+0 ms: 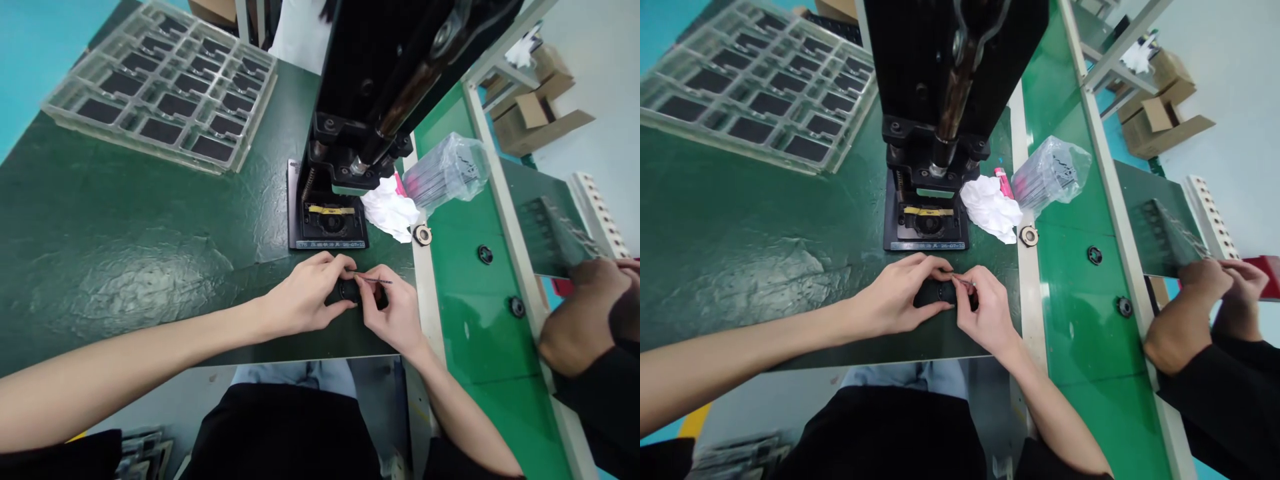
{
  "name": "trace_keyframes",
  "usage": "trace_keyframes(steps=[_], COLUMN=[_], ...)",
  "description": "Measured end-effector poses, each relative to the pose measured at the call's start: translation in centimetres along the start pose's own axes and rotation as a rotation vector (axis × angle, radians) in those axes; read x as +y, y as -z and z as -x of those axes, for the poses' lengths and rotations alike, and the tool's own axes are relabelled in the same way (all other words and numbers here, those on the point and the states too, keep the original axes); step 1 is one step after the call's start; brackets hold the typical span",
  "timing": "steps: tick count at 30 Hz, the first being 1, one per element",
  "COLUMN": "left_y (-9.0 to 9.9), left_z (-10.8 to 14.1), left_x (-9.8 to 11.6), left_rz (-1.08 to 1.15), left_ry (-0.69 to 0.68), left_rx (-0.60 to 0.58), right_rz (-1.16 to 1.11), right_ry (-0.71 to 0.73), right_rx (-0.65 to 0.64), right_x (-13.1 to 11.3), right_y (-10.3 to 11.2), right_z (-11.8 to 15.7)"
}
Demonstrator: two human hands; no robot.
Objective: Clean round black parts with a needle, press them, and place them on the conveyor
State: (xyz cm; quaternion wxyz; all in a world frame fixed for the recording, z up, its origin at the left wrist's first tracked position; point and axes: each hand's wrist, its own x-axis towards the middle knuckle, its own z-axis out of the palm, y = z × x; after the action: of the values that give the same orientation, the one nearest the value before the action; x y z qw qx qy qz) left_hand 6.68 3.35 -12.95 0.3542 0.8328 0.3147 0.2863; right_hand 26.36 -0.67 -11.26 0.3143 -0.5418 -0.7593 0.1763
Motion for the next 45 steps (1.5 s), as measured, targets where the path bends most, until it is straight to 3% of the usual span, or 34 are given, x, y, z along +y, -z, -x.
trace_keyframes(steps=[12, 25, 31, 40, 45], left_y=[-0.3, 0.0, 0.9, 1.0, 1.1], left_z=[0.1, 0.0, -0.8, -0.6, -0.7], left_x=[0.0, 0.0, -0.2, -0.4, -0.3], left_rz=[-0.004, 0.063, 0.297, 0.262, 0.239], left_ry=[-0.006, 0.042, 0.132, 0.131, 0.135], left_rx=[0.025, -0.014, -0.074, -0.079, -0.075], right_rz=[0.079, -0.262, -0.205, 0.171, 0.12], right_ry=[-0.003, -0.224, -0.169, 0.009, 0.047], right_rx=[-0.01, 0.293, 0.298, 0.404, 0.443], right_x=[0.1, 1.2, 0.9, 2.6, 2.1], right_y=[-0.1, -0.4, -0.3, 0.2, 0.3], right_z=[-0.5, 0.1, 0.8, 0.5, 0.5])
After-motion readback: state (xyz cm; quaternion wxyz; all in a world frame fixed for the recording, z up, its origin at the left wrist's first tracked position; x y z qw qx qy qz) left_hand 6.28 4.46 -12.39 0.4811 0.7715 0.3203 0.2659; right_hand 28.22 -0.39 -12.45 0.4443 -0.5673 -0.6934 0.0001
